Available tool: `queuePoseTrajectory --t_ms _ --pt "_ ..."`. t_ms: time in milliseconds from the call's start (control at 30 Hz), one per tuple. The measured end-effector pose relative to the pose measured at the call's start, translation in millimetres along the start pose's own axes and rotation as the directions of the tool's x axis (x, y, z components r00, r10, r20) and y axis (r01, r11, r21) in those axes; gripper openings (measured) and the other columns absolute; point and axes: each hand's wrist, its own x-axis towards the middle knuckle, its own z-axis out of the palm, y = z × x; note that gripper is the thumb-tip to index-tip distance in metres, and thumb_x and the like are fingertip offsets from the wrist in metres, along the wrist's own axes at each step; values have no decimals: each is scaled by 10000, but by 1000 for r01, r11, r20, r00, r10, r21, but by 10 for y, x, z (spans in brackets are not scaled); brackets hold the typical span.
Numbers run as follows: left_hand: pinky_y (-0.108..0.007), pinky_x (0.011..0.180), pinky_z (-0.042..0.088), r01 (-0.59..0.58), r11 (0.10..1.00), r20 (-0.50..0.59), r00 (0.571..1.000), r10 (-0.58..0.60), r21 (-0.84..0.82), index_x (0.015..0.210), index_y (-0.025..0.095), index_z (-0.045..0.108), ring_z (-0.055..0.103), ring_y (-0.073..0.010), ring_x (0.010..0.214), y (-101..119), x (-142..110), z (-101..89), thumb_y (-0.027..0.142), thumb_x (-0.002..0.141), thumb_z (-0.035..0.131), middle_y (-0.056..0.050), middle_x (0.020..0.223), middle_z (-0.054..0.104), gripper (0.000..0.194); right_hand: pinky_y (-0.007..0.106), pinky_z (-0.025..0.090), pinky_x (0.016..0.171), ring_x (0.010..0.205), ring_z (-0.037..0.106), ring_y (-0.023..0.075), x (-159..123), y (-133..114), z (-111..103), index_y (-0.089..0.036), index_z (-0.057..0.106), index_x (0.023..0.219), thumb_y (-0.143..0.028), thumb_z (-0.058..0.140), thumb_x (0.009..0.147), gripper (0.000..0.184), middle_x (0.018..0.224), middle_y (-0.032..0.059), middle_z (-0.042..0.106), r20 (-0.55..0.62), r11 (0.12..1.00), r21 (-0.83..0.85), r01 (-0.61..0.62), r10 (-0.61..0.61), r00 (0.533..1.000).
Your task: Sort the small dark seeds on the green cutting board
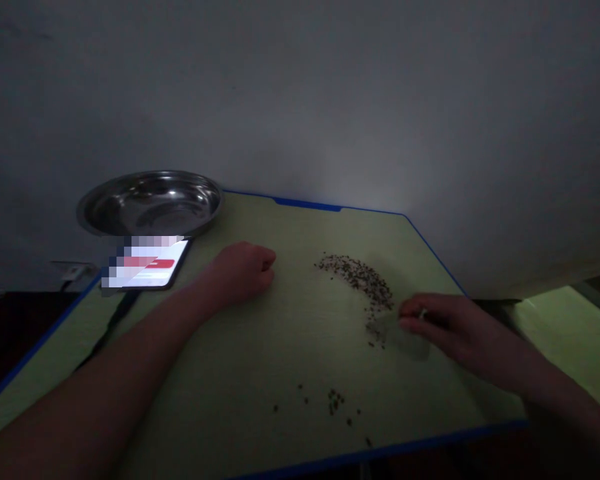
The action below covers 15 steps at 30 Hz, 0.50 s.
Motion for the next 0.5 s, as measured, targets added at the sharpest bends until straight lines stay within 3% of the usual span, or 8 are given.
queuePoseTrajectory --t_ms 100,200,333,500 --pt "-301 516 212 2 1000 7 1000 -3 8 528 212 317 326 -127 501 -15 5 12 204 684 437 17 495 355 197 278 442 618 674 598 156 -155 -18 137 -226 648 798 -326 517 908 198 746 9 671 111 1000 -3 8 -8 994" --pt "-301 518 218 2 1000 16 1000 -3 26 539 215 328 352 -130 504 -29 10 16 212 683 436 16 507 374 181 286 434 651 714 613 162 -90 -87 238 -221 669 841 -272 518 911 174 788 13 689 159 997 -41 59 -52 986" --pt "-293 519 227 19 998 36 999 -21 55 542 214 326 371 -131 510 -16 13 -10 214 680 435 18 511 377 176 274 391 594 651 574 158 232 -79 229 -194 680 807 -254 547 888 167 726 17 668 80 989 -104 107 -99 992" --pt "-288 512 225 34 998 32 999 -36 52 527 212 303 352 -125 494 -26 12 -28 216 691 439 21 493 358 214 259 367 576 617 536 140 593 93 45 -174 676 802 -257 526 885 191 703 12 644 19 991 -109 80 -78 997"
